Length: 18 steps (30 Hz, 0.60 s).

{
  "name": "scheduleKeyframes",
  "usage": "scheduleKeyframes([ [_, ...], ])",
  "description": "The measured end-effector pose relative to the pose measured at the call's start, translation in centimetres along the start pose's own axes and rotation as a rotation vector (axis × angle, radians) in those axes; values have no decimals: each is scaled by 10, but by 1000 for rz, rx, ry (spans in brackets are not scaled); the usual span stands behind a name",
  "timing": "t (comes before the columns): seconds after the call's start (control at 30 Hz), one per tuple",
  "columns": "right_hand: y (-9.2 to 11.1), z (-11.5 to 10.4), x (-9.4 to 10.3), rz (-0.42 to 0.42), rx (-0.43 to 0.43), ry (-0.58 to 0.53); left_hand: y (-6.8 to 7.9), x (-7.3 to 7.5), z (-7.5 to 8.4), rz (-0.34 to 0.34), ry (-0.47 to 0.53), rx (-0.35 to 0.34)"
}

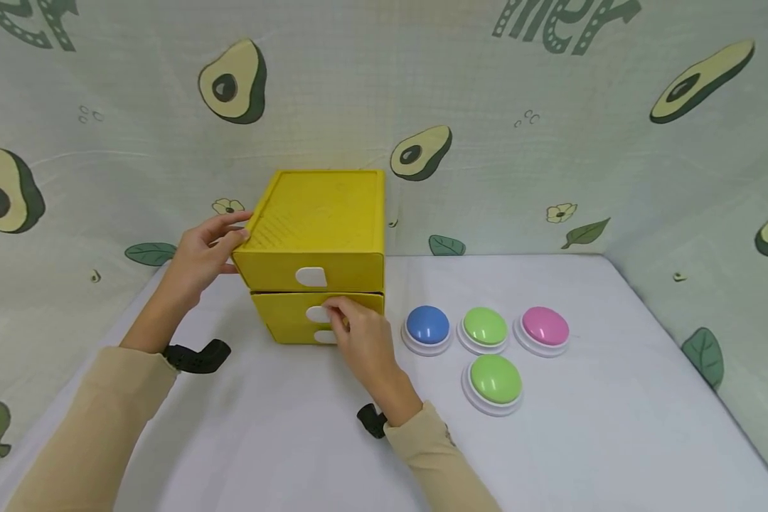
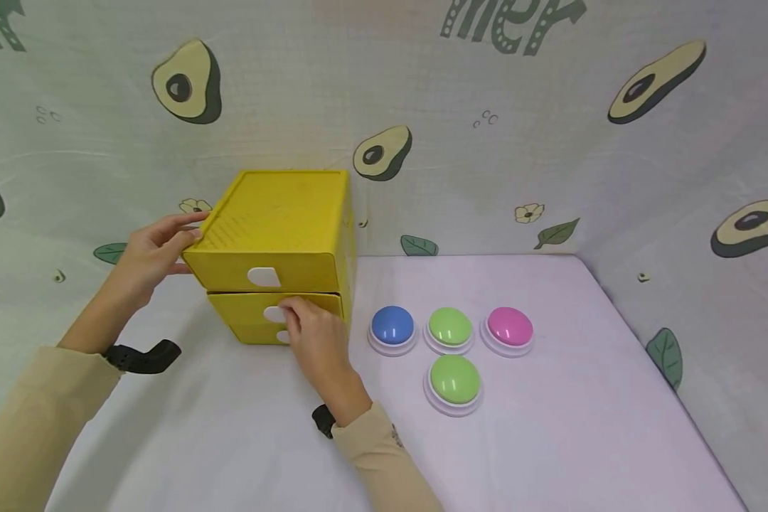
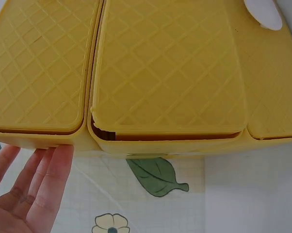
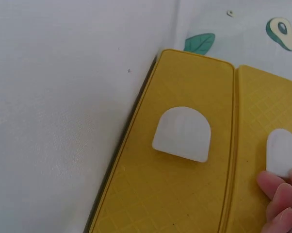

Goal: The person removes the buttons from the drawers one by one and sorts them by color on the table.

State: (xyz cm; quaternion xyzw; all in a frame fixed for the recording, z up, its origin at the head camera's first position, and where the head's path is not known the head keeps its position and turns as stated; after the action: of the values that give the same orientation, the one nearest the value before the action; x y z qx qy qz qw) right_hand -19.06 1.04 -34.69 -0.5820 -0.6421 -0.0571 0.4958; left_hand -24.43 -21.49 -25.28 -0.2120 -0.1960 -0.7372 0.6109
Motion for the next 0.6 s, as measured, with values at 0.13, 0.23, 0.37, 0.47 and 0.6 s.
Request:
scheduleKeyframes([
  [0.13, -3, 3, -2, 15, -14, 1, 0, 0, 0, 3, -2, -2],
  [0.23, -4, 3, -2, 21, -18, 4, -1, 0, -1, 6, -4, -4],
  [0.37, -4, 4, -2, 30, -17, 13, -2, 0, -1, 8, -8, -5],
  [0.47, -4, 5, -3, 38, -12, 22, -2, 0, -1, 8, -9, -2],
  [0.6, -4, 6, -5, 50, -4, 31, -1, 0, -1, 8, -9, 0],
])
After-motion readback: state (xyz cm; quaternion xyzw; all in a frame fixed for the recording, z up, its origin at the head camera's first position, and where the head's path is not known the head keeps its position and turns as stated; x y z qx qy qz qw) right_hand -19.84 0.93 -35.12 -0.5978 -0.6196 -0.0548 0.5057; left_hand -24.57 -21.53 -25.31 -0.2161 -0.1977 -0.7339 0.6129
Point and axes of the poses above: each hand's wrist, its own y-axis away from the middle knuckle, its own x-axis out of the back of the hand, z = x × y, the point moved 2 cm from there along -y, towards the middle knuckle, and after that the axes turned 12 degrees about -z, right-handed, at the moved point
